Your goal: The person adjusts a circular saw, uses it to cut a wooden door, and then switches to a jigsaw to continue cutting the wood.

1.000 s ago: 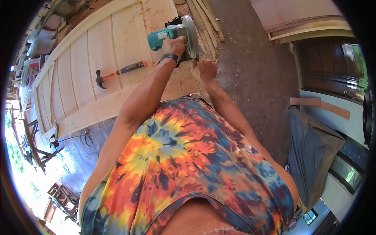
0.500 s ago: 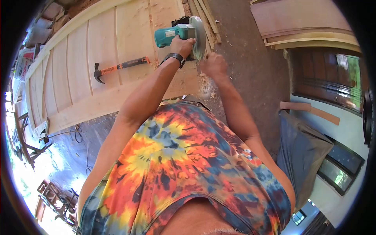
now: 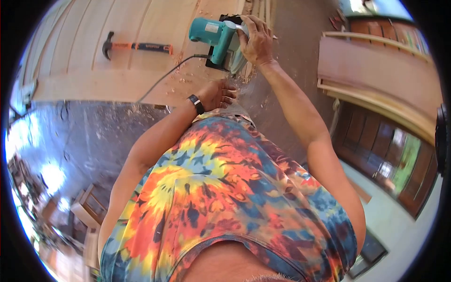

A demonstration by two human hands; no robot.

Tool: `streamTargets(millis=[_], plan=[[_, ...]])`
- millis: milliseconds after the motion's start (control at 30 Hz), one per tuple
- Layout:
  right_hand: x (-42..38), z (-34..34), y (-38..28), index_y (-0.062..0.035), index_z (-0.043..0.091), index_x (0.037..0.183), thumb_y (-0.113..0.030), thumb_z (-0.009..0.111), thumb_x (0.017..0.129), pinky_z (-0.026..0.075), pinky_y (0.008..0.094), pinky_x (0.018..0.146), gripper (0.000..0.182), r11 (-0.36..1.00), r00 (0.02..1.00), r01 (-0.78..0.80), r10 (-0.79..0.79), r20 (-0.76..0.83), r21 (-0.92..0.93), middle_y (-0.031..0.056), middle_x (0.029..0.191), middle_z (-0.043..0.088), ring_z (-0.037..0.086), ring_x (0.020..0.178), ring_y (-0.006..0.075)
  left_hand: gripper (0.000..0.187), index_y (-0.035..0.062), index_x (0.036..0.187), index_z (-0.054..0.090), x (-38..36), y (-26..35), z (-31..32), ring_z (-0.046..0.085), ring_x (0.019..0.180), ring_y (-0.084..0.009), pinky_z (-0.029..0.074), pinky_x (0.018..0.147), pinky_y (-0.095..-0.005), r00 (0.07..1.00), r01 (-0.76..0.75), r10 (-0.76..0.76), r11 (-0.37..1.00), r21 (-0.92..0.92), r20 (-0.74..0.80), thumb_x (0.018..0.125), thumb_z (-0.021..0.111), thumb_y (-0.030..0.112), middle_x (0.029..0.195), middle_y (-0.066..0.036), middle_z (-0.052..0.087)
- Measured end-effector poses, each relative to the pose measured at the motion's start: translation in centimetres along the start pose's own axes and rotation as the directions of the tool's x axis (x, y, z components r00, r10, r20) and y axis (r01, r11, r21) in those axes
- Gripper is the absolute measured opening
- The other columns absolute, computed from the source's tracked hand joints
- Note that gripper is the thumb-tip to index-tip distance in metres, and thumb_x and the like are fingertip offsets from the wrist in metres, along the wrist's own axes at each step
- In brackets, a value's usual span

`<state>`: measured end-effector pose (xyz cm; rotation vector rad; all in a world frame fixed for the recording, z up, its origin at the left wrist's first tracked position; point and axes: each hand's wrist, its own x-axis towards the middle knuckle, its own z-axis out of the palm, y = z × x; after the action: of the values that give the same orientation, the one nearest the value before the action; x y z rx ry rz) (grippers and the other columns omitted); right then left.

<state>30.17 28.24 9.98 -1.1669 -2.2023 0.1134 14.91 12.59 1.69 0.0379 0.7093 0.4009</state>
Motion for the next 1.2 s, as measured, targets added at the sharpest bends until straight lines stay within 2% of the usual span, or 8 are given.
streamTargets(millis=[267, 467, 600, 667, 733, 933, 1000, 1200], plan=[[0.0, 5.1, 0.5, -0.0038, 0.050, 0.141, -0.040, 0.064, 0.095, 0.038, 0.0468, 0.114, 0.060, 0.990, 0.994, -0.052, 0.039, 0.102, 0.129, 0.0272, 0.139, 0.055, 0.047, 0.138, 0.0384, 0.043, 0.0083, 0.102, 0.059, 4.3, -3.5, -1.4, 0.047, 0.069, -0.0159, 0.042, 0.064, -0.0284, 0.843, -0.330, 0.513, 0.730, -0.598, 0.161, 0.109, 0.040, 0.046, 0.076, 0.000, 0.050], [-0.3, 9.7, -1.4, -0.0053, 0.059, 0.131, -0.021, 0.061, 0.096, 0.037, 0.0489, 0.111, 0.039, 0.984, 0.997, 0.067, -0.059, -0.054, 0.167, 0.0182, 0.132, 0.060, 0.052, 0.126, 0.0394, 0.027, 0.0095, 0.090, 0.050, 5.5, -4.0, -3.9, 0.041, 0.066, -0.0135, 0.036, 0.058, -0.0271, 0.767, -0.349, 0.640, 0.484, -0.803, 0.052, 0.104, 0.057, 0.032, 0.071, 0.002, 0.037], [-0.3, 10.4, -2.5, -0.0064, 0.060, 0.131, -0.023, 0.059, 0.097, 0.038, 0.0471, 0.110, 0.038, 0.992, 0.997, 0.048, -0.040, -0.064, 0.118, 0.0174, 0.129, 0.063, 0.053, 0.125, 0.0375, 0.014, 0.0092, 0.092, 0.053, 3.7, -3.5, -4.3, 0.050, 0.060, -0.0167, 0.042, 0.054, -0.0345, 0.628, -0.773, 0.660, 0.590, -0.231, -0.413, 0.096, 0.067, 0.014, 0.065, -0.002, 0.043], [0.0, 11.0, -2.9, -0.0063, 0.060, 0.130, -0.023, 0.060, 0.096, 0.038, 0.0474, 0.110, 0.037, 0.990, 0.997, 0.047, -0.039, -0.065, 0.132, 0.0174, 0.129, 0.063, 0.053, 0.125, 0.0377, 0.012, 0.0082, 0.093, 0.060, 2.6, -3.0, -4.7, 0.058, 0.061, -0.0278, 0.047, 0.060, -0.0403, 0.093, -0.244, 0.986, 0.160, 0.956, -0.142, 0.093, 0.070, 0.015, 0.068, -0.007, 0.056], [-0.2, 11.5, -3.1, -0.0062, 0.061, 0.129, -0.023, 0.060, 0.096, 0.039, 0.0477, 0.109, 0.037, 0.988, 0.997, 0.051, -0.043, -0.058, 0.149, 0.0174, 0.129, 0.063, 0.053, 0.125, 0.0378, 0.017, 0.0052, 0.088, 0.066, 1.7, -3.2, -3.7, 0.067, 0.071, -0.0349, 0.051, 0.064, -0.0430, 0.016, -0.026, 0.999, 0.052, 0.998, -0.051, 0.091, 0.072, 0.020, 0.077, -0.014, 0.068], [-0.1, 11.9, -3.7, -0.0058, 0.061, 0.129, -0.021, 0.060, 0.094, 0.038, 0.0486, 0.110, 0.038, 0.987, 0.997, 0.042, -0.032, -0.067, 0.153, 0.0171, 0.128, 0.063, 0.053, 0.125, 0.0393, 0.036, 0.0065, 0.098, 0.067, 1.2, -3.8, -4.0, 0.064, 0.062, -0.0312, 0.050, 0.056, -0.0424, 0.017, 0.156, 0.992, 0.120, 0.980, -0.124, 0.098, 0.063, 0.042, 0.068, -0.010, 0.065], [-0.1, 10.7, -3.0, -0.0060, 0.061, 0.129, -0.020, 0.061, 0.092, 0.038, 0.0491, 0.110, 0.039, 0.986, 0.998, 0.024, -0.016, -0.053, 0.167, 0.0172, 0.128, 0.063, 0.052, 0.125, 0.0391, 0.043, 0.0077, 0.100, 0.067, 2.1, -3.2, -3.1, 0.060, 0.061, -0.0230, 0.045, 0.052, -0.0334, 0.679, -0.632, 0.507, 0.772, -0.070, -0.531, 0.105, 0.049, 0.046, 0.066, -0.002, 0.060], [0.0, 11.3, -4.4, -0.0041, 0.062, 0.125, -0.020, 0.062, 0.090, 0.033, 0.0476, 0.115, 0.039, 0.986, 1.000, 0.000, -0.001, 0.009, 0.170, 0.0162, 0.131, 0.060, 0.048, 0.130, 0.0366, 0.042, 0.0087, 0.088, 0.055, 2.6, -2.6, -4.6, 0.045, 0.058, -0.0155, 0.036, 0.049, -0.0274, 0.862, -0.295, 0.506, 0.519, -0.802, 0.011, 0.104, 0.050, 0.047, 0.069, 0.000, 0.047]])
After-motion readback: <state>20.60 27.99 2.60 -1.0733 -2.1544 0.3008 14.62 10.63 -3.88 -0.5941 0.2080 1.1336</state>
